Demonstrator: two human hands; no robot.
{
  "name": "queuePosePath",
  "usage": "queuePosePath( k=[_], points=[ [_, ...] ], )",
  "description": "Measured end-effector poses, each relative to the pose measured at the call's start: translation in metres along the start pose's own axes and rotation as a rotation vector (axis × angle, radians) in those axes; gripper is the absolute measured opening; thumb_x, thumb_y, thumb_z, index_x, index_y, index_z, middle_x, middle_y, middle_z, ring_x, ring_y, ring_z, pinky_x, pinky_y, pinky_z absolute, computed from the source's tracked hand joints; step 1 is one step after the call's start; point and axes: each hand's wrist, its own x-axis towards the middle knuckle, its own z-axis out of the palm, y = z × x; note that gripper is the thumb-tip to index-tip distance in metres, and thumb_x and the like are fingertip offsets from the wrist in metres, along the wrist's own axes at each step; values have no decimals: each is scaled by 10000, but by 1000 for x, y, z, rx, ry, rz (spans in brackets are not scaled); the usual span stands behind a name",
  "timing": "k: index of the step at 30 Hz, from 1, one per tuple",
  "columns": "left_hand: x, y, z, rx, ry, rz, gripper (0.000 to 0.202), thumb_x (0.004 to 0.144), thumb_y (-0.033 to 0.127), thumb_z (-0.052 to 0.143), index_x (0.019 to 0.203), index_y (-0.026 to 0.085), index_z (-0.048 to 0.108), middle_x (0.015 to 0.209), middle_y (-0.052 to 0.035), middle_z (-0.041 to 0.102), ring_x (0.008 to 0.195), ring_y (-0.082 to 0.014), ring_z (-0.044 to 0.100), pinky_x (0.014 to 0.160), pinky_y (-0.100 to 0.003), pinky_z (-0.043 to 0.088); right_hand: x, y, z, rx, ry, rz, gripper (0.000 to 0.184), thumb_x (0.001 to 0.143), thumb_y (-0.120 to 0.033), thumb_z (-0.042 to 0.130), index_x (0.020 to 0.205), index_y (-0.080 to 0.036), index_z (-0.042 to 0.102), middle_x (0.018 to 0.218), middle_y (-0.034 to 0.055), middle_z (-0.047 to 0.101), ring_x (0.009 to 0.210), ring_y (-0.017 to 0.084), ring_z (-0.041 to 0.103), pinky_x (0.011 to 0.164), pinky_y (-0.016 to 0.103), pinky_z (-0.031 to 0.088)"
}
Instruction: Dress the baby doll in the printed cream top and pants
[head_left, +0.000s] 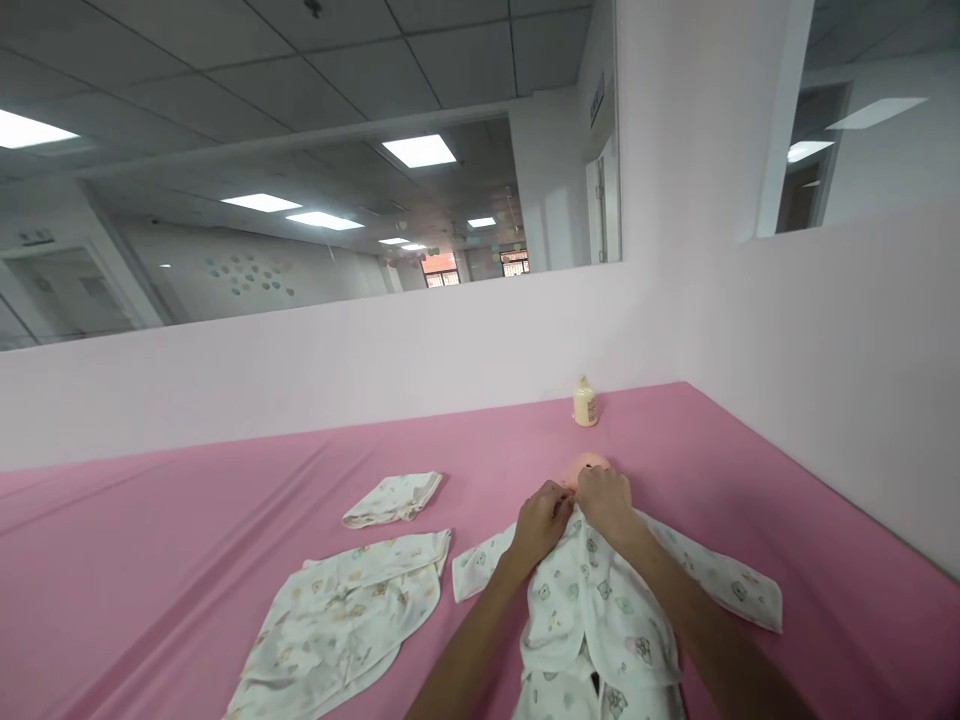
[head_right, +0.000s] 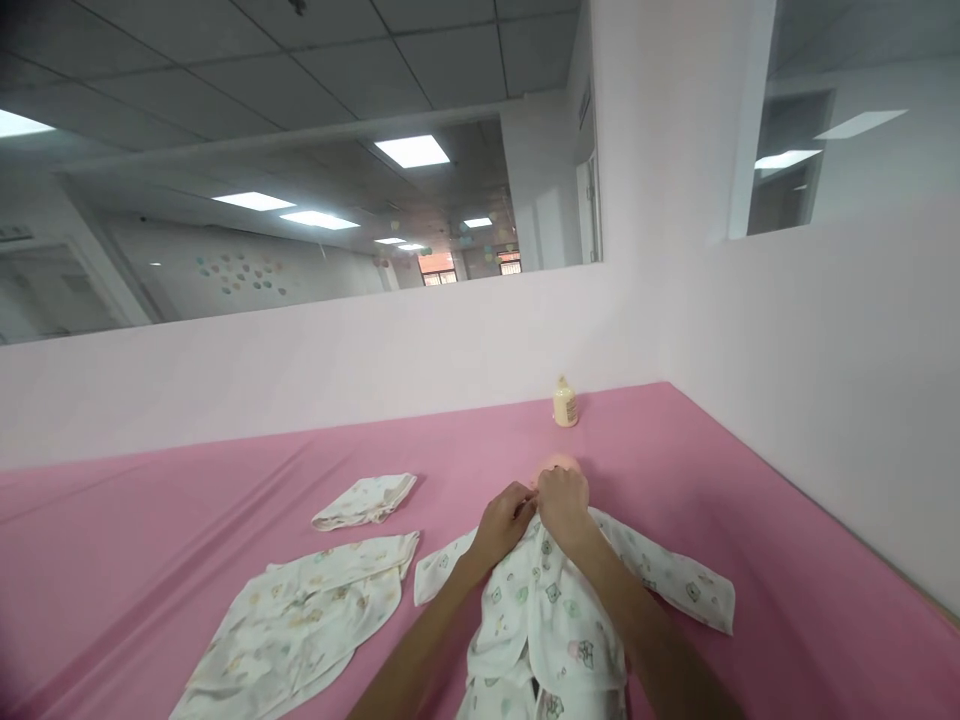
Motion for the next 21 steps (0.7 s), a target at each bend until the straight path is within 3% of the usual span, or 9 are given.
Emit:
queuePosePath(
  k=[5,13,21],
  points=[
    [-1,-1,-4,11,-63,28,291,934,320,407,1034,238,668,982,-27,622,880,-146,591,764,-260,437,2,7,-7,14,-49,-30,194,891,-203,509,991,-124,656,994,164,665,952,221,645,751,273,450],
    [18,5,-16,61,-208,75,296,758,87,417,908,197,647,957,-20,679,867,-156,604,782,-249,436,4,5,-6,49,-70,-70,254,873,-119,483,1024,-133,687,1046,169,679,1014,228,650,793,279,467],
    [28,15,-26,134,-341,55,254,771,122,445,884,178,665,949,-45,701,825,-175,617,737,-255,439,4,-4,-4,3,-74,-22,298,867,-39,454,1033,-99,694,1073,187,679,1014,283,654,777,341,490]
  ],
)
